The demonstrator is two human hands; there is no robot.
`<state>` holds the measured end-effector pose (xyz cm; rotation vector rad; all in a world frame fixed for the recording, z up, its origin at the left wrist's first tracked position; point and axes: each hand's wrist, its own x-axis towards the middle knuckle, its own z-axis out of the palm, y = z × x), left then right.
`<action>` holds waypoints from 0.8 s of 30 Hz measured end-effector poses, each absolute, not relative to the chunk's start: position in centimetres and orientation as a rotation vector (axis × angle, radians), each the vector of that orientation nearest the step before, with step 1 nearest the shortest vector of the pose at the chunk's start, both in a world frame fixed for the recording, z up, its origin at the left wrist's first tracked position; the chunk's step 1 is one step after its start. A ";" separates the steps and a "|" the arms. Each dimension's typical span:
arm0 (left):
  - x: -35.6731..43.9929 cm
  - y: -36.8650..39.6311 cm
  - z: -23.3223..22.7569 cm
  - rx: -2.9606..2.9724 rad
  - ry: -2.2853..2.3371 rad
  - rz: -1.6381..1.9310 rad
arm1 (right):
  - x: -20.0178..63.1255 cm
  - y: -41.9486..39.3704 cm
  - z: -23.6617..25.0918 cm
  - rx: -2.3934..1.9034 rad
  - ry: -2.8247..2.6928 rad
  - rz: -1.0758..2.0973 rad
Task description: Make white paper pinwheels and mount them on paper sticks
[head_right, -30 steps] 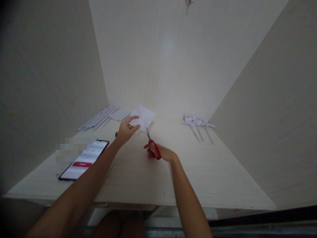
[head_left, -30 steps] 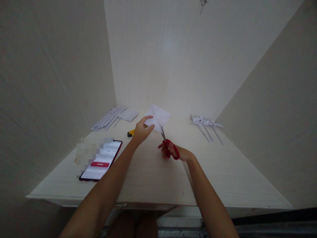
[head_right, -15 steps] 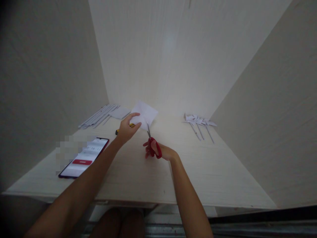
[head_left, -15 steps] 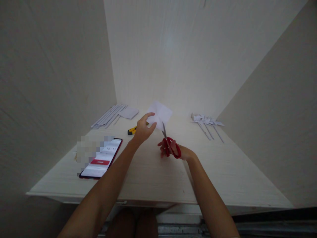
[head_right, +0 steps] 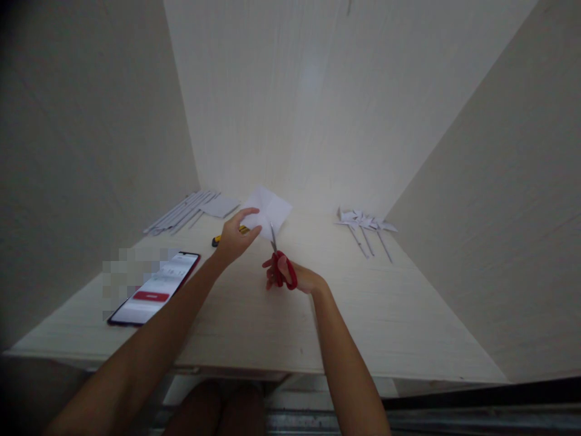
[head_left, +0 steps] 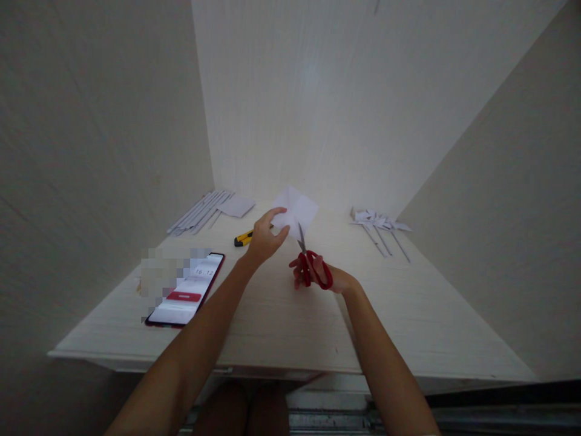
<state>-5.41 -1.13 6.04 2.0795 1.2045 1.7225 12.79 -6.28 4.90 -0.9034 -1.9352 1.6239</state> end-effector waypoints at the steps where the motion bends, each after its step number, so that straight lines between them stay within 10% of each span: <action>1: -5.4 -1.1 6.0 2.080 1.205 1.724 | 12.8 -6.3 4.9 -0.903 -1.929 1.628; 24: -5.5 -0.8 5.7 2.068 1.211 1.727 | 12.9 -6.4 5.1 -0.941 -1.917 1.641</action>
